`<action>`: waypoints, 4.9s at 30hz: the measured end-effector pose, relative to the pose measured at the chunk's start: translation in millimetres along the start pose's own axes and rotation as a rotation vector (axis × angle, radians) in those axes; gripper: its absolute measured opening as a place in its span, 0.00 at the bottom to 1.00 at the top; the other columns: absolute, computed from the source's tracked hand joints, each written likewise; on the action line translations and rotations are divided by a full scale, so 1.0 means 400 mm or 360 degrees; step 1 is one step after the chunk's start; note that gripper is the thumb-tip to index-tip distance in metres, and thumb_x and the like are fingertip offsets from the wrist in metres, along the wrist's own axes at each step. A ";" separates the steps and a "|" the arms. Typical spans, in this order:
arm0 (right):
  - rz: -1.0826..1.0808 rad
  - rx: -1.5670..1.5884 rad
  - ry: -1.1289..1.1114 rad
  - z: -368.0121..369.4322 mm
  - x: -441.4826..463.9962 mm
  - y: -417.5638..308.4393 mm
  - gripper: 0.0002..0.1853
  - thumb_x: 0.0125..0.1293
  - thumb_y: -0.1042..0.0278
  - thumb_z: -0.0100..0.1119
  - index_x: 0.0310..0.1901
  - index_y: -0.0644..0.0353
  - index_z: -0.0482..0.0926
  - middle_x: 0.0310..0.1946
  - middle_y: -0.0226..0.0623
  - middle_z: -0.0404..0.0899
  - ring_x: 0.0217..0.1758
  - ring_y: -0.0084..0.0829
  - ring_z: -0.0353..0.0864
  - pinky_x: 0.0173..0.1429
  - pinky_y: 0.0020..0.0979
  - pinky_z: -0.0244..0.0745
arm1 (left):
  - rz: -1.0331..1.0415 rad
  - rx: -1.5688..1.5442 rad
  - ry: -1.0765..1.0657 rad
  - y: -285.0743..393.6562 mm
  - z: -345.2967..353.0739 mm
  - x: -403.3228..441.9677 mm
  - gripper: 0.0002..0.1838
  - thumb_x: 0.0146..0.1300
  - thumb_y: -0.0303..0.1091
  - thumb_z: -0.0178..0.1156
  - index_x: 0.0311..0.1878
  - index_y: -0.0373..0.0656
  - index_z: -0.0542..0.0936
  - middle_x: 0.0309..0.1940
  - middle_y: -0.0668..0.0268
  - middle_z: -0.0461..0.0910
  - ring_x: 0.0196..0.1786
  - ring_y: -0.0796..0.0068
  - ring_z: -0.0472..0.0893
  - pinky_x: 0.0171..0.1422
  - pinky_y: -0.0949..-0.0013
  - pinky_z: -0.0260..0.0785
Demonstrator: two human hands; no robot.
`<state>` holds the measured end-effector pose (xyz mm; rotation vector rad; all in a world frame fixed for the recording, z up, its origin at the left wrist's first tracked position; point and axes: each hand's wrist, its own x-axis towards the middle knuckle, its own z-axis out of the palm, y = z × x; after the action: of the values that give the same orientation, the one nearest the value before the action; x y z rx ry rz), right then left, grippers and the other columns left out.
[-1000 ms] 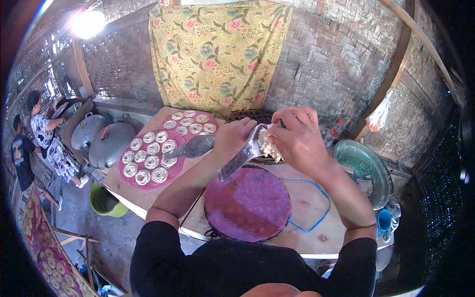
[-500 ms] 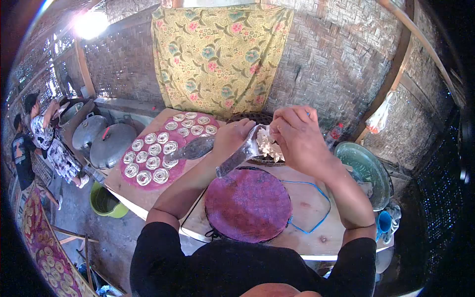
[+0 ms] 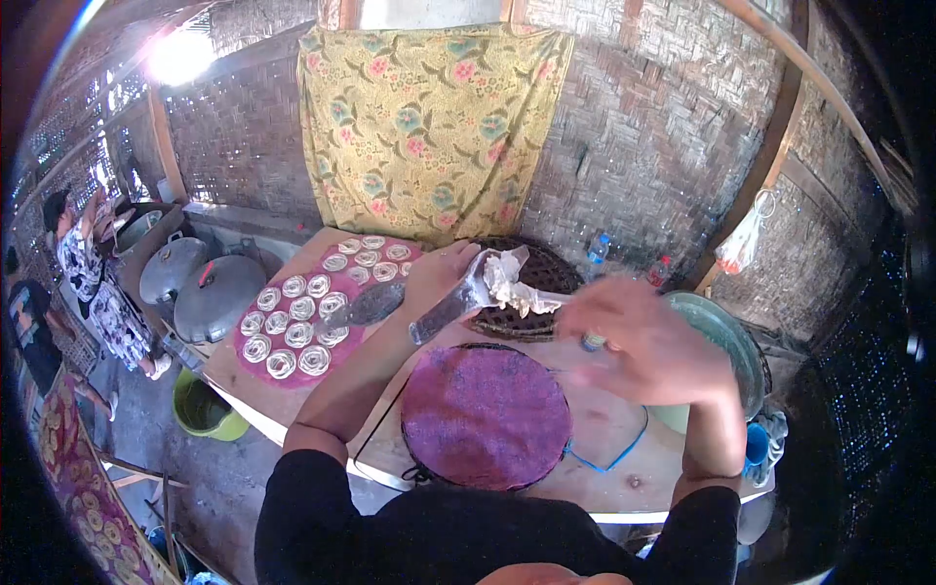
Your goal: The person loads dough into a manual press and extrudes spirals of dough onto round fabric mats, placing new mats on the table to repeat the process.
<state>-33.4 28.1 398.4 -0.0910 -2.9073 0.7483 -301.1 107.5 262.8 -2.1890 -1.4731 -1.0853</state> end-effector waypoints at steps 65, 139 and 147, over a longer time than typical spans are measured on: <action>0.0513 -0.1135 0.1542 0.131 0.066 0.228 0.27 0.56 0.79 0.51 0.60 0.46 0.70 0.28 0.39 0.71 0.26 0.41 0.77 0.32 0.38 0.75 | 0.0105 -0.0682 0.0202 0.055 0.050 0.032 0.16 0.65 0.30 0.50 0.55 0.38 0.69 0.49 0.63 0.76 0.53 0.72 0.75 0.60 0.68 0.67; 0.0265 0.0586 0.1233 0.327 -0.034 0.259 0.46 0.55 0.56 0.62 0.68 0.67 0.45 0.59 0.57 0.63 0.56 0.44 0.73 0.59 0.40 0.69 | -0.0615 -0.1364 -0.1003 0.134 0.039 -0.261 0.21 0.49 0.46 0.65 0.43 0.42 0.78 0.38 0.58 0.81 0.44 0.65 0.81 0.48 0.65 0.71; 0.0105 0.0390 0.0691 0.362 -0.015 0.265 0.45 0.50 0.62 0.63 0.67 0.67 0.50 0.60 0.54 0.64 0.63 0.47 0.66 0.65 0.40 0.60 | -0.0455 -0.1584 -0.1112 0.183 0.059 -0.331 0.22 0.45 0.46 0.70 0.36 0.39 0.79 0.29 0.53 0.80 0.36 0.58 0.81 0.41 0.61 0.71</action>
<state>-46.5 51.1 220.8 -0.2854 -2.3971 0.9527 -252.1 1.7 163.9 -3.3839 -1.7784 -1.4421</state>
